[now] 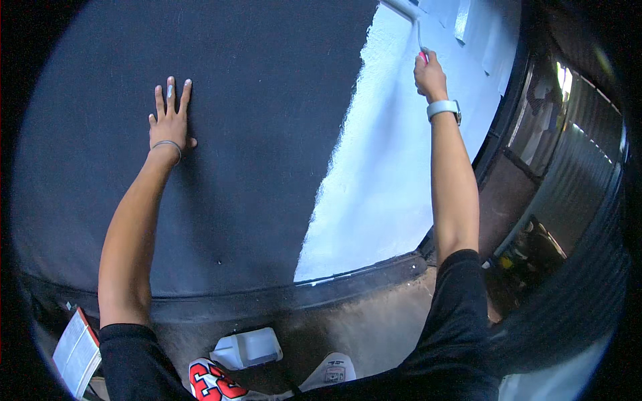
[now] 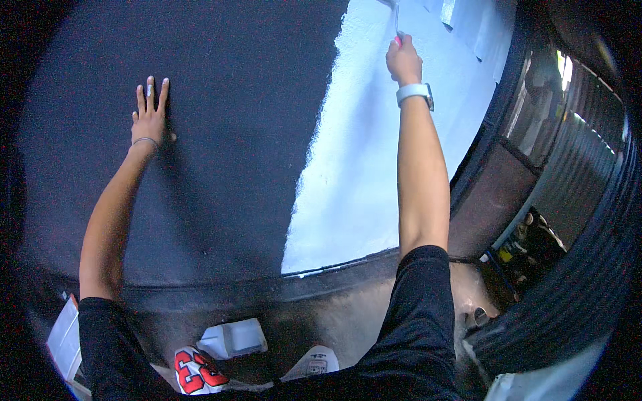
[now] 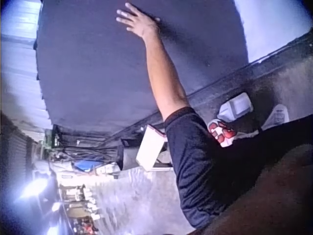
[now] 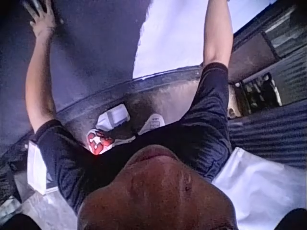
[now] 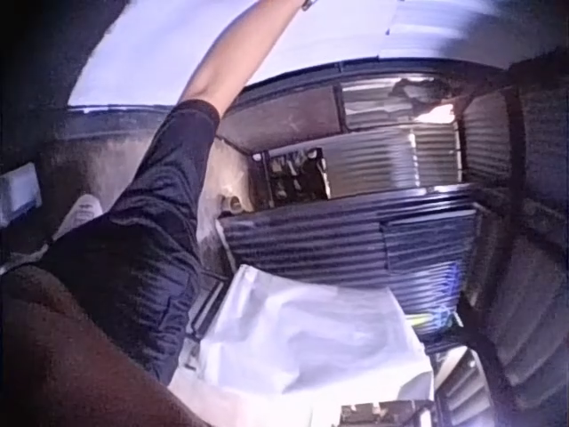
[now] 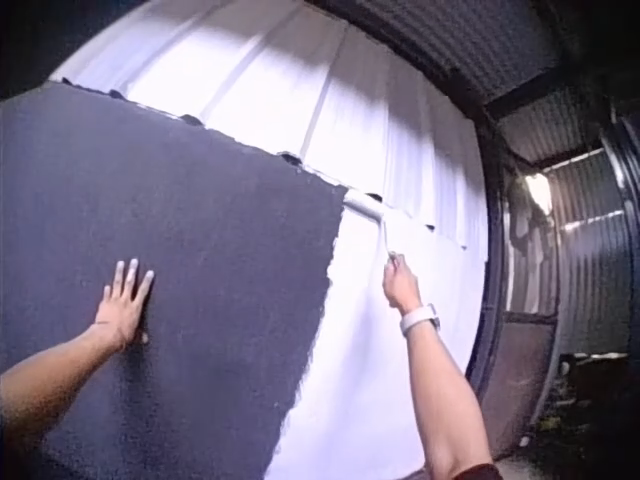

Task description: Using a paint roller to apply white paint to a dark wall.

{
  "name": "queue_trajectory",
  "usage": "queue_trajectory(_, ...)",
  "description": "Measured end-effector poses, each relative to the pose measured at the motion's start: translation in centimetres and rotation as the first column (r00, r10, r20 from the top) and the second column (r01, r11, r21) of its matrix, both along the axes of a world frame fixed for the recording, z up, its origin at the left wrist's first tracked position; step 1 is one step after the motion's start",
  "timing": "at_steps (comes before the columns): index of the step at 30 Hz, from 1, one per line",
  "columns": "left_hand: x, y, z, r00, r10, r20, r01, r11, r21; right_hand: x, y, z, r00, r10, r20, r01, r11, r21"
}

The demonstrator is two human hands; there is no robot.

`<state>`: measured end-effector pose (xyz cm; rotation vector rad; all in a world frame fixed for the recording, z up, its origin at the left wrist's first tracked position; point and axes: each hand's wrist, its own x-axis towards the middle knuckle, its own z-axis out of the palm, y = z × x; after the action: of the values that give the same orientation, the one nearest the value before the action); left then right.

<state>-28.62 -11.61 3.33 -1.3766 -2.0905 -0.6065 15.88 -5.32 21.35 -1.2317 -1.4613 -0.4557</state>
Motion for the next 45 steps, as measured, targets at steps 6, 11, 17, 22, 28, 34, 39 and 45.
queue_trajectory(6, 1.1, 0.4, 0.1, 1.0, 0.006, -0.003, -0.006, 1.0, -0.001, 1.8, -0.7, 2.6, 0.999, -0.035, 0.0, 0.035, 0.999, -0.034)
queue_trajectory(11, -0.1, 0.8, -0.4, 1.0, 0.009, -0.026, -0.008, 0.999, 0.043, 3.9, 0.6, -3.7, 0.996, -0.003, 0.09, 0.002, 1.0, 0.018)
queue_trajectory(17, 0.3, 1.6, -0.7, 0.999, 0.021, -0.034, -0.019, 0.998, 0.052, 4.9, 0.8, -17.4, 0.997, 0.021, 0.08, -0.024, 0.999, 0.045)
queue_trajectory(22, -0.8, 2.2, -1.3, 0.998, 0.019, -0.054, -0.014, 0.996, 0.093, 2.7, -1.5, -25.8, 0.995, 0.047, -0.093, -0.063, 0.981, -0.181)
queue_trajectory(28, -1.1, 2.6, -1.5, 0.998, -0.006, -0.063, 0.013, 0.993, 0.115, 2.3, -1.9, -30.2, 0.995, 0.075, -0.066, -0.081, 0.992, -0.092)
queue_trajectory(34, -1.9, 3.6, -2.2, 0.994, 0.012, -0.107, 0.004, 0.989, 0.149, 2.2, -1.0, -22.3, 0.999, 0.034, 0.02, -0.034, 0.999, -0.008)
queue_trajectory(39, -3.0, 5.0, -2.9, 0.981, -0.098, -0.168, 0.147, 0.94, 0.308, 2.7, -1.5, -28.9, 0.998, 0.04, 0.043, -0.04, 0.999, -0.007)
queue_trajectory(45, -4.7, 5.7, -3.2, 0.962, -0.098, -0.255, 0.187, 0.917, 0.351, 1.9, -4.2, -41.4, 0.994, 0.108, -0.024, -0.111, 0.976, -0.186)
